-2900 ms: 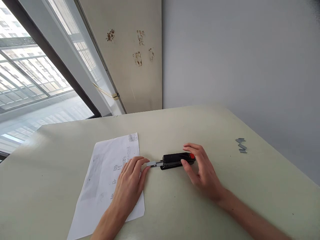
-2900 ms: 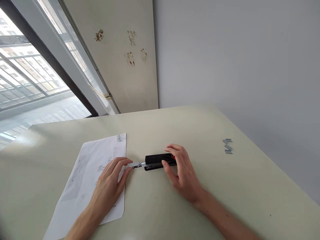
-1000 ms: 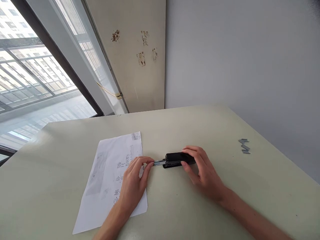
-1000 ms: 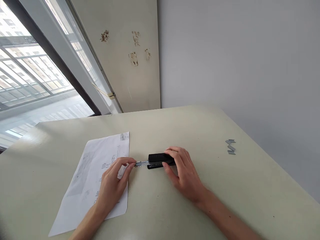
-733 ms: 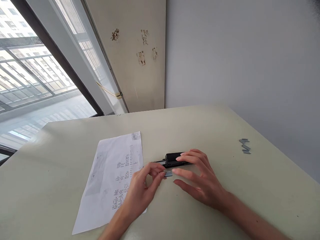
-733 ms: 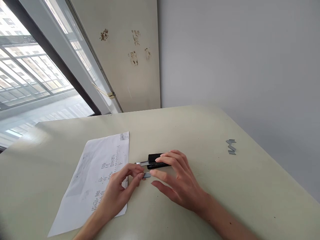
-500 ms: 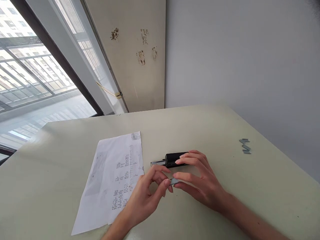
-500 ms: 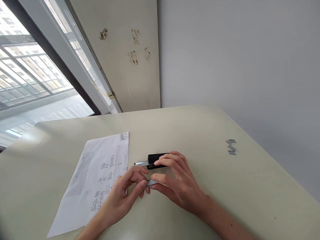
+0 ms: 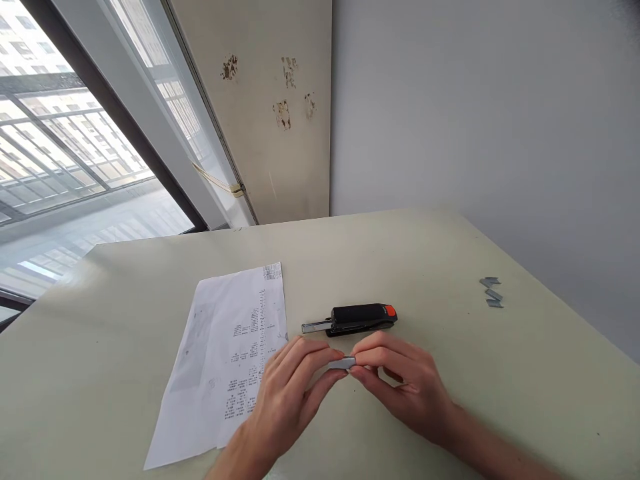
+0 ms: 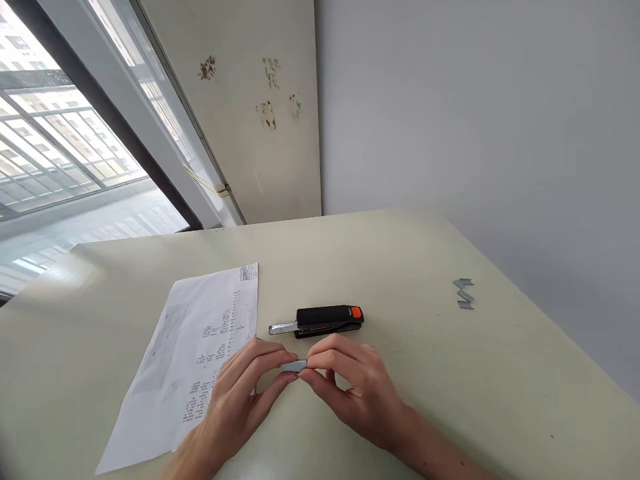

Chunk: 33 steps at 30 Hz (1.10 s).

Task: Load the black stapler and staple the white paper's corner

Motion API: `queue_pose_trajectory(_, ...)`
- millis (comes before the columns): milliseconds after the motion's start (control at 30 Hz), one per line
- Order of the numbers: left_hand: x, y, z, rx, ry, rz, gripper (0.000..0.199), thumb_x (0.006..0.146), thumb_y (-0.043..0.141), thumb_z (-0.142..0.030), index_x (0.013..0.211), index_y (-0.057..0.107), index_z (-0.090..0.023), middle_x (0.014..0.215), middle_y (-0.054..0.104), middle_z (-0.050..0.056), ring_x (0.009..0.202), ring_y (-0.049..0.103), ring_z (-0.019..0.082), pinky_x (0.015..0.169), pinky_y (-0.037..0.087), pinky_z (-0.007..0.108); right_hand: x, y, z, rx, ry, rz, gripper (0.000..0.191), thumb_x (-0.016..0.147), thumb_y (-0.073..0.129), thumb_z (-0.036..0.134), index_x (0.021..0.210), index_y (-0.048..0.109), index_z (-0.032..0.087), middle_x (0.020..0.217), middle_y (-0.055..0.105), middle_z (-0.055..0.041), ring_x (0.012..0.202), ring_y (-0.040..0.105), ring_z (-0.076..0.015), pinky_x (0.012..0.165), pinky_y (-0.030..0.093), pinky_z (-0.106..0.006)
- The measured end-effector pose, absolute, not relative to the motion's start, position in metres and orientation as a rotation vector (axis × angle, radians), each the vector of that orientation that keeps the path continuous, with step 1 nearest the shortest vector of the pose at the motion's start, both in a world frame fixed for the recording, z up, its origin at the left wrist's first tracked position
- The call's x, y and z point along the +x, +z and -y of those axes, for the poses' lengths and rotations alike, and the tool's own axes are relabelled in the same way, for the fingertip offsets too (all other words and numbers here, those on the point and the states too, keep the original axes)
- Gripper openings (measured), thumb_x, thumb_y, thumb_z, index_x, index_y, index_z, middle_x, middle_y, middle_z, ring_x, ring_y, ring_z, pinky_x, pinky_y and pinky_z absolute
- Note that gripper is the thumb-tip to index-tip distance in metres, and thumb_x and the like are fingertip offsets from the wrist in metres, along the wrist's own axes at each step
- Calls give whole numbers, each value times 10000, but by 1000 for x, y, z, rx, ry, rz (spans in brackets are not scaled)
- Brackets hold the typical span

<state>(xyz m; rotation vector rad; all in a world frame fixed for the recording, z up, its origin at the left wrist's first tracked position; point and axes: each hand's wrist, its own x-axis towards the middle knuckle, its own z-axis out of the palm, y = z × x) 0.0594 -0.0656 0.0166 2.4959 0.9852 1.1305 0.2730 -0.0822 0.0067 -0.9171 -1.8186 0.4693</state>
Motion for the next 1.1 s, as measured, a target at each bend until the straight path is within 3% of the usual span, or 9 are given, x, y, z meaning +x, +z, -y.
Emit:
queue_pose_trajectory(267,45,11,45,2451,1059,-1259,180,1044,584,-189,1212,602,-252,1238,700,43,1119,679,194,951,537,334,281,1,80,-1007,404,1902,105,1045,575,168,1104,627,238,862,744,42,565,589,-65,602,425,-226)
queue_pose_trajectory(667,41,0,35,2420,781,-1466,126,1087,494,-311,1120,607,-268,1037,722,11,955,676,212,866,526,383,281,-3,78,-881,387,2097,116,1045,516,122,1078,575,216,676,525,88,528,381,-85,545,315,-244)
queue_pose_trajectory(1100,43,2,35,2332,758,-1507,175,1068,498,-355,1097,641,-259,971,717,27,881,677,221,793,546,371,280,1,78,-863,334,2169,119,1070,488,162,1036,593,207,693,635,64,522,459,-86,559,336,-249)
